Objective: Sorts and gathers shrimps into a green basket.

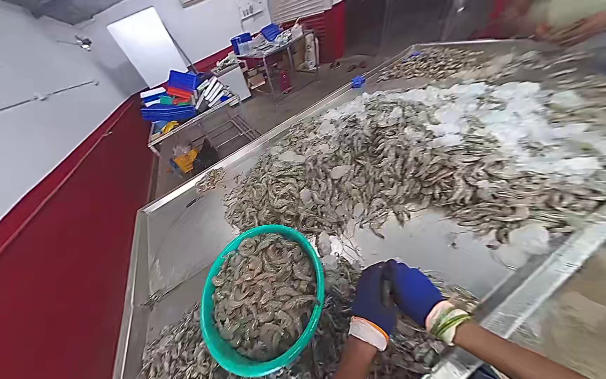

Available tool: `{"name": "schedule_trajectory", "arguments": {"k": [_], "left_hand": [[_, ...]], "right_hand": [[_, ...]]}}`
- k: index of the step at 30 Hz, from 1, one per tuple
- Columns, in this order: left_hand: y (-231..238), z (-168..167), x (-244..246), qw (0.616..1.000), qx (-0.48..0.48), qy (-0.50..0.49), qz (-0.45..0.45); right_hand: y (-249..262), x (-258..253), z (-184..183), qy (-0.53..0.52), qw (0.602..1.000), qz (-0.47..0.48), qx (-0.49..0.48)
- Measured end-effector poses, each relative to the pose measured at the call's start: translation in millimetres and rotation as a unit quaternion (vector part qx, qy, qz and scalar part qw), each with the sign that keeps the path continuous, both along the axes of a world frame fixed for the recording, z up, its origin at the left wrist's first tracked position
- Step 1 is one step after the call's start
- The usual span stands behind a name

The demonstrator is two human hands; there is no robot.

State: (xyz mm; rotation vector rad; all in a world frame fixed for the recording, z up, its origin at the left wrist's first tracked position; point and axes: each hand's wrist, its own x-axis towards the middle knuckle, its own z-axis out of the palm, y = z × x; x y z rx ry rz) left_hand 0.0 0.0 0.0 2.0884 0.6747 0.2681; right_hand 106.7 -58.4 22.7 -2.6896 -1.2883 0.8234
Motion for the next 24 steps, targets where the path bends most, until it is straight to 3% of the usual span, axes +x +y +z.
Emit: {"name": "schedule_trajectory", "arguments": {"k": [2, 6, 9, 13, 15, 19, 21, 24], "left_hand": [[0, 6, 4, 0.991, -0.032, 0.130, 0.024], [-2, 10, 7, 0.965, -0.060, 0.255, 0.029], [17, 4, 1, 0.970, -0.114, 0.208, -0.043], [41, 1, -24, 0.974, -0.220, 0.051, 0.016], [42, 11, -29, 0.968, -0.251, 0.015, 0.019], [37, 10, -21, 0.986, -0.157, 0.013, 0.062], [36, 10, -23, 0.990, -0.091, 0.014, 0.111], [39, 14, -25, 0.991, -0.042, 0.042, 0.121]], "right_hand": [[-4, -6, -9, -0.042, 0.999, 0.017, 0.015], [-5, -10, -17, -0.095, 0.994, 0.060, 0.015], [-10, 11, -23, -0.067, 0.993, 0.098, 0.024], [0, 72, -7, 0.058, 0.985, 0.145, -0.073], [33, 106, -2, 0.023, 0.995, 0.101, 0.000], [104, 156, -37, -0.130, 0.988, 0.066, 0.046], [99, 150, -56, -0.134, 0.988, 0.047, 0.056], [57, 99, -56, -0.115, 0.990, 0.074, 0.023]]}}
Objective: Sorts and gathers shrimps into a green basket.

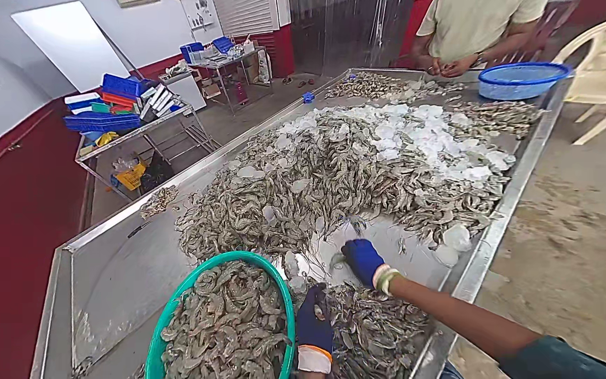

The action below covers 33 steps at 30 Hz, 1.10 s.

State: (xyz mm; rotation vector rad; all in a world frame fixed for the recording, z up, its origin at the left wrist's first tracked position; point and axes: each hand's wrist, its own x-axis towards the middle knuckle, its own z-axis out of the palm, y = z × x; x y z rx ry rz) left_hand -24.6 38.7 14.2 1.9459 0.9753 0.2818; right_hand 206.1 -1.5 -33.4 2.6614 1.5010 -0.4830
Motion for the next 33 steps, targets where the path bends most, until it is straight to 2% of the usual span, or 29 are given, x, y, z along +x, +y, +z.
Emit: {"name": "schedule_trajectory", "arguments": {"k": [3, 6, 9, 11, 13, 15, 17, 18, 20, 22, 24, 26, 28, 31, 33], "left_hand": [[-1, -4, 19, 0.996, -0.038, 0.014, -0.083], [-15, -3, 38, 0.990, -0.082, 0.028, -0.107], [-25, 3, 44, 0.988, -0.085, 0.089, -0.095], [-25, 9, 42, 0.979, -0.081, 0.129, -0.135], [-22, 14, 36, 0.975, -0.095, 0.108, -0.169], [-18, 14, 23, 0.978, -0.129, 0.038, -0.162], [-12, 8, 10, 0.975, -0.161, -0.037, -0.150], [-8, 8, 5, 0.971, -0.174, -0.055, -0.154], [-5, 8, 7, 0.974, -0.168, -0.056, -0.142], [-8, 5, 15, 0.985, -0.135, -0.026, -0.103], [-8, -10, 21, 0.990, -0.120, -0.025, -0.069], [-7, -19, 20, 0.991, -0.114, -0.050, -0.056], [-1, -30, 16, 0.995, -0.052, -0.073, -0.039], [4, -11, 12, 0.999, -0.020, -0.031, -0.038], [9, -13, 20, 0.997, -0.012, -0.036, -0.064]], "right_hand": [[-42, -55, 24, 0.046, 0.998, 0.031, -0.013], [-66, -82, 44, 0.011, 0.998, 0.061, 0.026], [-71, -86, 56, -0.012, 0.998, 0.056, 0.040], [-76, -83, 56, 0.006, 0.995, 0.074, 0.060], [-79, -69, 53, 0.024, 0.992, 0.083, 0.090], [-81, -41, 53, 0.049, 0.998, 0.044, 0.020], [-83, -6, 61, 0.109, 0.985, -0.001, -0.133], [-80, 11, 67, 0.130, 0.976, -0.016, -0.172], [-55, 40, 78, 0.125, 0.979, -0.079, -0.142], [-13, 54, 85, 0.095, 0.974, -0.182, -0.098], [27, 69, 62, 0.074, 0.959, -0.271, -0.043], [53, 71, 23, 0.061, 0.946, -0.318, 0.023], [62, 48, 10, 0.080, 0.953, -0.292, 0.023], [26, -17, 27, 0.128, 0.980, -0.124, -0.087], [-1, -51, 47, 0.149, 0.979, -0.035, -0.131]]}}
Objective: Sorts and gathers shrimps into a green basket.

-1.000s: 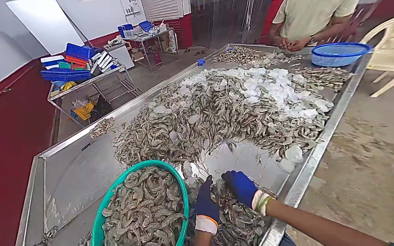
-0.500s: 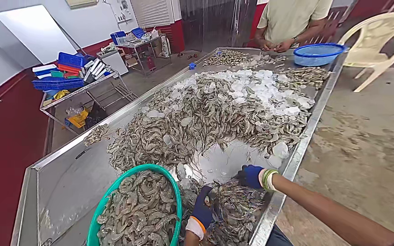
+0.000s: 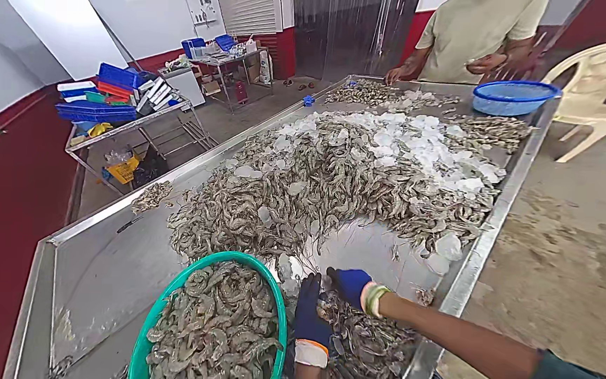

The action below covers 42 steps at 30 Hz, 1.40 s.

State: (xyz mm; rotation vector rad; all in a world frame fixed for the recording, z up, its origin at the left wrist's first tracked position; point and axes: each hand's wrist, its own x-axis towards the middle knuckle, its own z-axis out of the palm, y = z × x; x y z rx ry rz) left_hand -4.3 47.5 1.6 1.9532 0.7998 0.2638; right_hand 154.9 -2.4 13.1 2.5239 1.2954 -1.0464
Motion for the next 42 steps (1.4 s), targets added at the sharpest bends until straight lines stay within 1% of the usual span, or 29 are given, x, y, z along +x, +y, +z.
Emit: {"name": "schedule_trajectory", "arguments": {"k": [2, 4, 7, 10, 11, 13, 15, 18, 20, 22, 23, 24, 26, 27, 28, 29, 30, 31, 32, 33, 34, 35, 36, 37, 38, 39, 40, 41, 42], "left_hand": [[-2, -14, 6, 1.000, -0.004, -0.025, -0.004], [-13, -18, 10, 0.999, -0.022, -0.035, 0.031], [-25, 9, 14, 0.995, -0.056, 0.068, 0.049], [-20, 28, 11, 0.985, -0.078, 0.147, -0.039], [-18, 25, 8, 0.982, -0.098, 0.148, -0.062], [-16, 16, 4, 0.977, -0.162, 0.120, -0.064], [-20, 30, -1, 0.970, -0.218, 0.096, -0.040], [-21, 38, -8, 0.962, -0.260, 0.085, -0.013], [-15, 35, -13, 0.963, -0.255, 0.091, -0.011], [-5, 28, -25, 0.971, -0.222, 0.086, -0.017], [-2, 26, -29, 0.977, -0.197, 0.076, -0.023], [-1, 24, -32, 0.983, -0.171, 0.062, -0.033], [-3, 17, -36, 0.986, -0.158, 0.013, -0.058], [-5, 13, -36, 0.983, -0.168, -0.045, -0.053], [-7, 8, -36, 0.973, -0.190, -0.127, -0.034], [-11, 4, -35, 0.944, -0.237, -0.230, -0.002], [-12, -1, -33, 0.887, -0.312, -0.339, 0.030], [-8, -1, -36, 0.803, -0.408, -0.432, 0.047], [-4, 3, -40, 0.704, -0.486, -0.514, 0.066], [-1, 13, -45, 0.608, -0.525, -0.588, 0.095], [4, 24, -49, 0.484, -0.567, -0.654, 0.125], [6, 36, -54, 0.423, -0.581, -0.675, 0.164], [6, 40, -57, 0.431, -0.580, -0.665, 0.186], [5, 36, -58, 0.481, -0.571, -0.638, 0.187], [-1, 29, -56, 0.548, -0.557, -0.597, 0.185], [-5, 21, -53, 0.636, -0.533, -0.530, 0.174], [-8, 21, -44, 0.744, -0.481, -0.432, 0.168], [-13, 21, -30, 0.832, -0.405, -0.338, 0.174], [-17, 14, -19, 0.904, -0.302, -0.266, 0.146]], "right_hand": [[-23, -24, 17, 0.028, 0.999, 0.023, 0.021], [-36, -33, 28, 0.002, 0.997, 0.025, 0.070], [-43, -40, 25, -0.105, 0.982, 0.070, 0.143], [-52, -43, 11, -0.168, 0.957, 0.106, 0.213], [-54, -44, 6, -0.172, 0.952, 0.109, 0.226], [-57, -41, 5, -0.162, 0.952, 0.112, 0.236], [-60, -33, 8, -0.136, 0.950, 0.113, 0.257], [-56, -17, 21, -0.064, 0.974, 0.084, 0.200], [-54, 2, 23, -0.007, 0.983, 0.038, 0.178], [-57, 27, 23, 0.075, 0.968, -0.043, 0.234], [-59, 44, 25, 0.094, 0.966, -0.042, 0.238], [-59, 62, 24, 0.098, 0.973, 0.002, 0.208], [-50, 84, 20, 0.080, 0.989, 0.108, 0.062], [-38, 90, 20, 0.061, 0.990, 0.129, 0.006], [-22, 92, 21, 0.033, 0.991, 0.129, -0.013], [-3, 90, 24, -0.004, 0.994, 0.114, -0.005], [18, 90, 22, -0.041, 0.995, 0.090, 0.023], [39, 92, 15, -0.074, 0.993, 0.071, 0.059], [59, 94, 4, -0.102, 0.989, 0.058, 0.089], [74, 98, -10, -0.124, 0.985, 0.053, 0.106], [81, 100, -24, -0.134, 0.982, 0.043, 0.125], [82, 98, -35, -0.136, 0.979, 0.012, 0.151], [78, 93, -40, -0.136, 0.975, -0.033, 0.172], [70, 86, -41, -0.133, 0.972, -0.078, 0.177], [57, 75, -41, -0.124, 0.974, -0.100, 0.163], [40, 64, -43, -0.126, 0.978, -0.094, 0.139], [23, 51, -46, -0.132, 0.982, -0.071, 0.119], [6, 38, -46, -0.140, 0.984, -0.037, 0.102], [-8, 24, -43, -0.141, 0.986, -0.006, 0.083]]}}
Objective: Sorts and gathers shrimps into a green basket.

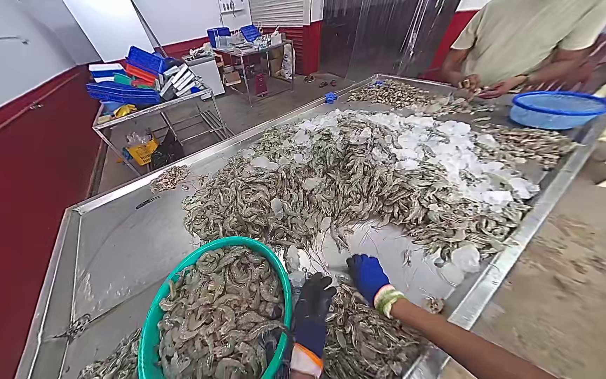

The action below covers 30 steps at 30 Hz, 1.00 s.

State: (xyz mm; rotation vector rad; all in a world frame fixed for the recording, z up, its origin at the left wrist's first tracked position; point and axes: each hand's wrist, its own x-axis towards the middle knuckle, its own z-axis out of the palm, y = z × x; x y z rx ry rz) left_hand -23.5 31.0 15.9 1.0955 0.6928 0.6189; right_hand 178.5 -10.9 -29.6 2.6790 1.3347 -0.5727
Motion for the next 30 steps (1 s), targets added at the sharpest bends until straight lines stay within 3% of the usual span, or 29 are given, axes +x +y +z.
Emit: {"name": "schedule_trajectory", "arguments": {"k": [2, 4, 6, 8, 9, 10, 12, 13, 16, 20, 23, 25, 28, 30], "left_hand": [[-2, -12, 15, 0.963, 0.201, 0.152, -0.092], [0, -14, 31, 0.889, 0.305, 0.277, -0.198], [-4, -8, 47, 0.817, 0.312, 0.399, -0.276], [-12, 1, 54, 0.774, 0.282, 0.478, -0.306], [-13, 5, 52, 0.776, 0.261, 0.483, -0.310], [-12, 6, 47, 0.803, 0.239, 0.455, -0.303], [-7, 5, 32, 0.890, 0.168, 0.333, -0.262], [-5, 4, 24, 0.923, 0.138, 0.276, -0.232], [1, -6, 9, 0.962, 0.098, 0.180, -0.181], [1, -1, 12, 0.966, 0.112, 0.199, -0.122], [5, -9, 11, 0.954, 0.154, 0.238, -0.099], [10, -21, 6, 0.933, 0.240, 0.251, -0.094], [16, -23, 7, 0.887, 0.352, 0.286, -0.092], [18, -16, 13, 0.869, 0.350, 0.322, -0.139]], "right_hand": [[-23, -25, 15, 0.003, 0.998, 0.059, -0.007], [-40, -42, 32, 0.000, 0.992, 0.121, 0.037], [-49, -50, 41, -0.009, 0.989, 0.140, 0.052], [-50, -49, 46, 0.015, 0.992, 0.126, 0.016], [-50, -43, 48, 0.057, 0.991, 0.119, 0.012], [-54, -34, 49, 0.128, 0.984, 0.112, 0.051], [-64, -7, 40, 0.299, 0.930, 0.056, 0.205], [-61, 9, 37, 0.322, 0.916, 0.018, 0.240], [-27, 50, 43, 0.142, 0.981, -0.019, 0.128], [60, 30, 50, 0.029, 0.993, -0.108, 0.030], [98, 10, 17, 0.018, 0.988, -0.155, 0.010], [95, -7, 5, 0.009, 0.992, -0.122, -0.014], [55, -35, 22, 0.048, 0.996, -0.011, -0.072], [23, -54, 46, 0.086, 0.994, 0.032, -0.063]]}}
